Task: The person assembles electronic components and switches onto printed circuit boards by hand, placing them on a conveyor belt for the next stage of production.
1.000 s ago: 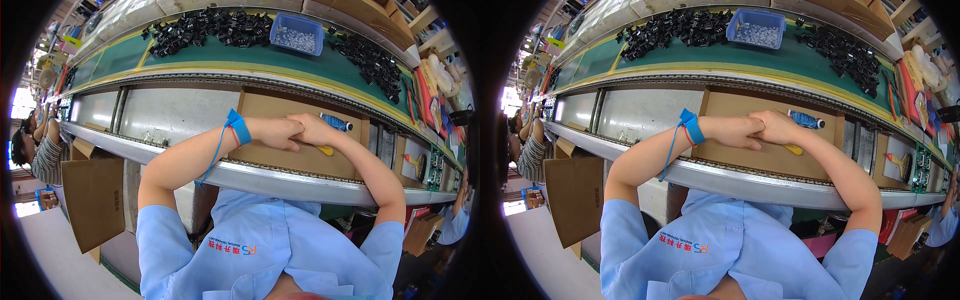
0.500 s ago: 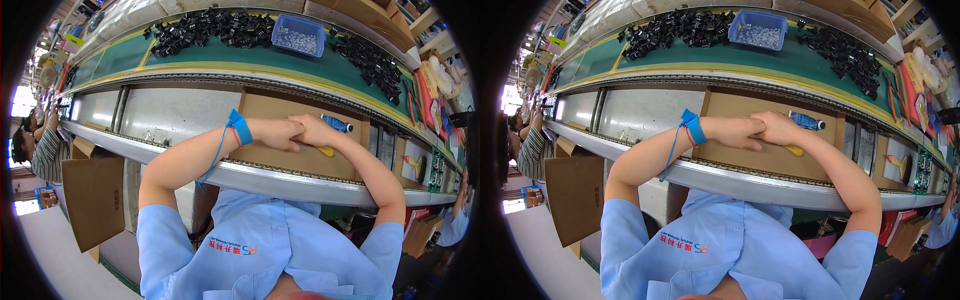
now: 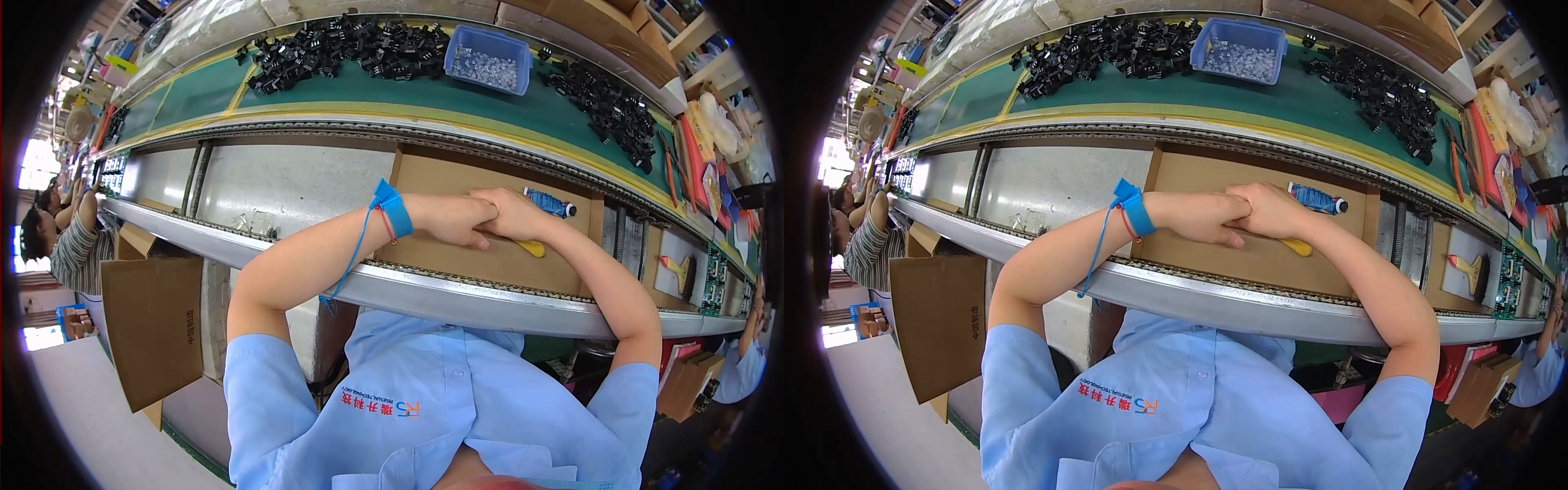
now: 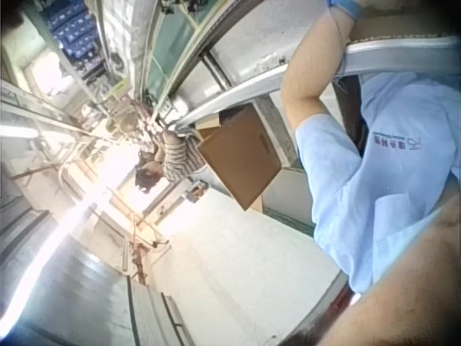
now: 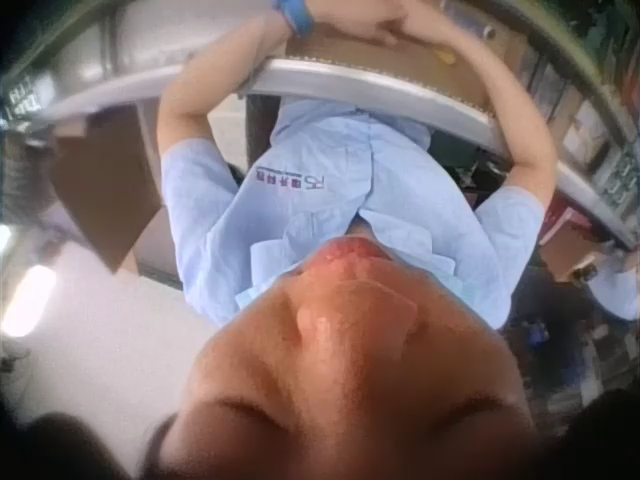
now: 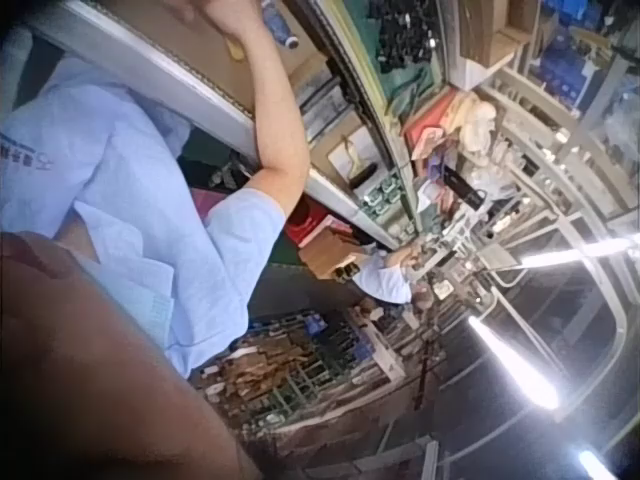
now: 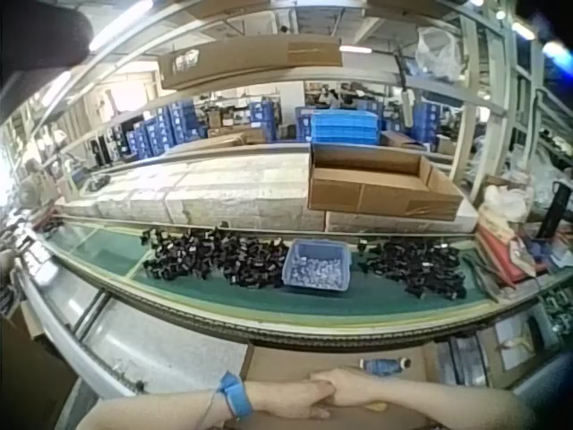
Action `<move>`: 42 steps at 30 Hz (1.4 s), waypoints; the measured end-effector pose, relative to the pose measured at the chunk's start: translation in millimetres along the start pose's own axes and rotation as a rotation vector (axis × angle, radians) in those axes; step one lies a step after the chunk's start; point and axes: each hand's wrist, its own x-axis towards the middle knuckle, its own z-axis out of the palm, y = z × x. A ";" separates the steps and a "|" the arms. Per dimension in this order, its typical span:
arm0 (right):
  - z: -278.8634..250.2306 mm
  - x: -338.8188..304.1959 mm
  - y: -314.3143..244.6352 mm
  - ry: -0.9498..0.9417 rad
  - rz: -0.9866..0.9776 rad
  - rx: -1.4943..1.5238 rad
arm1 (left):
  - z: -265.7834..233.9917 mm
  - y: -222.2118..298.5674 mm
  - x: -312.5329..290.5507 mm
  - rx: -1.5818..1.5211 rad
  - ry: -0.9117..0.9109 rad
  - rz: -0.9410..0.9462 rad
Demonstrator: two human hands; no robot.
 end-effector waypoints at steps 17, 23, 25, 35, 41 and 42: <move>2.7 -2.9 -7.9 0.009 -0.011 0.029 | 6.6 -6.2 4.3 0.076 0.056 0.095; 6.8 -8.6 -19.4 -0.004 -0.074 0.003 | 2.0 15.8 -11.1 0.237 0.000 0.030; 5.5 -14.0 -27.7 0.077 -0.064 -0.208 | -3.8 32.5 -28.1 0.413 0.025 -0.043; -9.8 -31.6 -11.5 0.133 -0.058 -0.377 | -56.2 -40.3 -283.1 0.739 1.601 -0.306; -32.4 -15.5 -77.0 0.228 -0.430 -0.447 | 1.1 -144.0 -498.1 0.648 2.096 -1.025; -42.6 -9.6 -84.9 0.280 -0.512 -0.474 | 8.0 -159.5 -520.5 0.592 2.129 -1.088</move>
